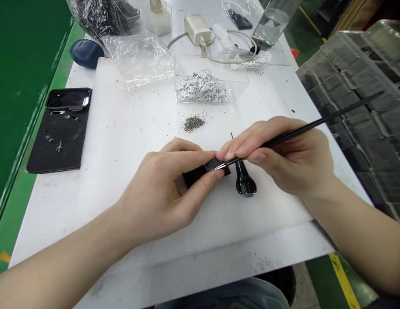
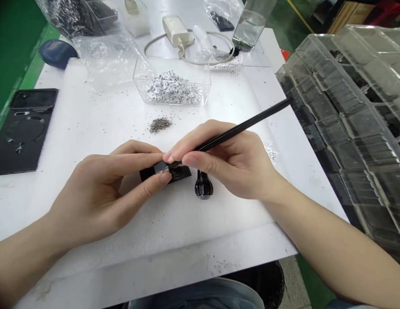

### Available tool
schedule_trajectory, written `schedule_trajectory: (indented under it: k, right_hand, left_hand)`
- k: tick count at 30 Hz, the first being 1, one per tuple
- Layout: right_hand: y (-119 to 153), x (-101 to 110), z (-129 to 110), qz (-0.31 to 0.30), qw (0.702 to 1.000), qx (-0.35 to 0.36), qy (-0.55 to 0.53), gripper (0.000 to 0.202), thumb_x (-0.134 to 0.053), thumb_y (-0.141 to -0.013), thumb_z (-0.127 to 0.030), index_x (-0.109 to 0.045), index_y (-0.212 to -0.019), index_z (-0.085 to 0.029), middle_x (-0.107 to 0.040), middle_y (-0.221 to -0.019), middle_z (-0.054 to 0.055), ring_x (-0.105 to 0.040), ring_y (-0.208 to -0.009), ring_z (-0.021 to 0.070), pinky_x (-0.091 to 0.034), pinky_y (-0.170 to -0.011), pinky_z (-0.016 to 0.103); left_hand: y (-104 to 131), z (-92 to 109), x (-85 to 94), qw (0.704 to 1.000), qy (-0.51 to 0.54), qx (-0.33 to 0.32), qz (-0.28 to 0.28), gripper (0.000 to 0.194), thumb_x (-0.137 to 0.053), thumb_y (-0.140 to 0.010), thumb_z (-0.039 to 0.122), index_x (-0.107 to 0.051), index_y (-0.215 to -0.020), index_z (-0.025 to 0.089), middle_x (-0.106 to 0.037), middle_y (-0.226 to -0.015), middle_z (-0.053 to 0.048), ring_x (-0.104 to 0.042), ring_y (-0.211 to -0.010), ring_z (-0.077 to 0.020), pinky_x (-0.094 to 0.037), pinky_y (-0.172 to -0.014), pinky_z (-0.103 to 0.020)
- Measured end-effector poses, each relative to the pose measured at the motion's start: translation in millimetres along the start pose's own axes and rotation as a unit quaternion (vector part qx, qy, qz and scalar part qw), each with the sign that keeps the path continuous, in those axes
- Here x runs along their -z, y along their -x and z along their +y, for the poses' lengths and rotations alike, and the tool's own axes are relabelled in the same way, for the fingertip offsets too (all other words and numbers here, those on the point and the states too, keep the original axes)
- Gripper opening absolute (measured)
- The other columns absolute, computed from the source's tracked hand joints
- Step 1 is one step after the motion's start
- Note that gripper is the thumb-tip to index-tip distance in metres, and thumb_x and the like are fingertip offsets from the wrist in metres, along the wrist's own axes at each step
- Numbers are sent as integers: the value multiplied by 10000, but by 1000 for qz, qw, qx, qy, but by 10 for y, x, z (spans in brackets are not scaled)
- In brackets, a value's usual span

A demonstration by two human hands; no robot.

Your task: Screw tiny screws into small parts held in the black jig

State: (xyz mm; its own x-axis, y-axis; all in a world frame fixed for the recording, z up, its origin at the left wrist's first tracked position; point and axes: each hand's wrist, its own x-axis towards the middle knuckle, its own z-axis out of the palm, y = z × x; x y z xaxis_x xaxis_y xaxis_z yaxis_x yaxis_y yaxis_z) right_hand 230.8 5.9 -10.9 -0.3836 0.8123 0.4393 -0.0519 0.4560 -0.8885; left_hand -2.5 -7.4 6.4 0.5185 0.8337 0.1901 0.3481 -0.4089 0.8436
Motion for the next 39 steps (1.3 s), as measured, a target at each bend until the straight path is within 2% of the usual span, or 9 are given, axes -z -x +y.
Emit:
schedule_trajectory:
  k: [6, 15, 18, 22, 27, 32, 39]
  right_hand:
    - [11, 28, 28, -2, 1000, -22, -7, 147, -773, -939, -226, -813, -1048, -317, -831, -991, 12, -805, -940, 240, -682, -891, 451]
    - [6, 22, 31, -7, 1000, -16, -20, 189, -748, -948, -179, -817, -1082, -295, -830, -994, 25, -803, -955, 248, -682, -889, 453]
    - [4, 23, 35, -4, 1000, -21, -15, 174, -767, -940, -206, -817, -1064, -317, -831, -983, 16, -805, -939, 243, -683, -885, 443]
    - [4, 24, 41, -6, 1000, -22, -6, 139, -766, -947, -221, -814, -1048, -304, -833, -985, 22, -808, -940, 239, -683, -881, 434]
    - [16, 34, 52, -3, 997, -47, -55, 119, -750, -964, -234, -805, -1058, -284, -829, -984, 24, -804, -956, 229, -693, -888, 432]
    - [14, 31, 41, -12, 998, -32, -61, 137, -711, -988, -196, -806, -1074, -245, -831, -1008, 48, -803, -980, 234, -692, -907, 429]
    - [-5, 44, -27, -20, 999, -33, -30, 142, -744, -964, -201, -810, -1057, -285, -823, -993, 30, -805, -968, 242, -688, -906, 447]
  left_hand:
    - [-3, -3, 12, 1000, 13, 3, 2, 128, -713, -960, 237, -822, -1025, 249, -822, -1021, -11, -750, -992, -204, -612, -853, -309]
    - [4, 10, 15, 1000, 18, 9, -3, 129, -714, -964, 222, -821, -1028, 253, -817, -997, 3, -742, -991, -197, -600, -861, -299]
    - [12, 10, 12, 1000, 20, 15, -5, 135, -708, -971, 230, -820, -1042, 257, -815, -1014, -1, -737, -1009, -203, -598, -874, -305]
    - [10, 3, 14, 1000, 21, 17, -5, 132, -711, -970, 222, -818, -1042, 252, -814, -1020, 5, -739, -1007, -193, -596, -875, -299]
    - [13, 4, 19, 1000, 21, 12, -9, 130, -717, -967, 232, -815, -1051, 223, -809, -1004, 2, -737, -1007, -175, -588, -860, -271]
    - [21, 15, 11, 1000, 16, 18, -8, 139, -706, -978, 217, -811, -1069, 217, -810, -1020, 18, -731, -1015, -151, -579, -881, -248]
    - [9, -1, 9, 1000, 15, 0, -8, 145, -710, -973, 213, -816, -1070, 198, -815, -997, 6, -734, -989, -158, -585, -857, -256]
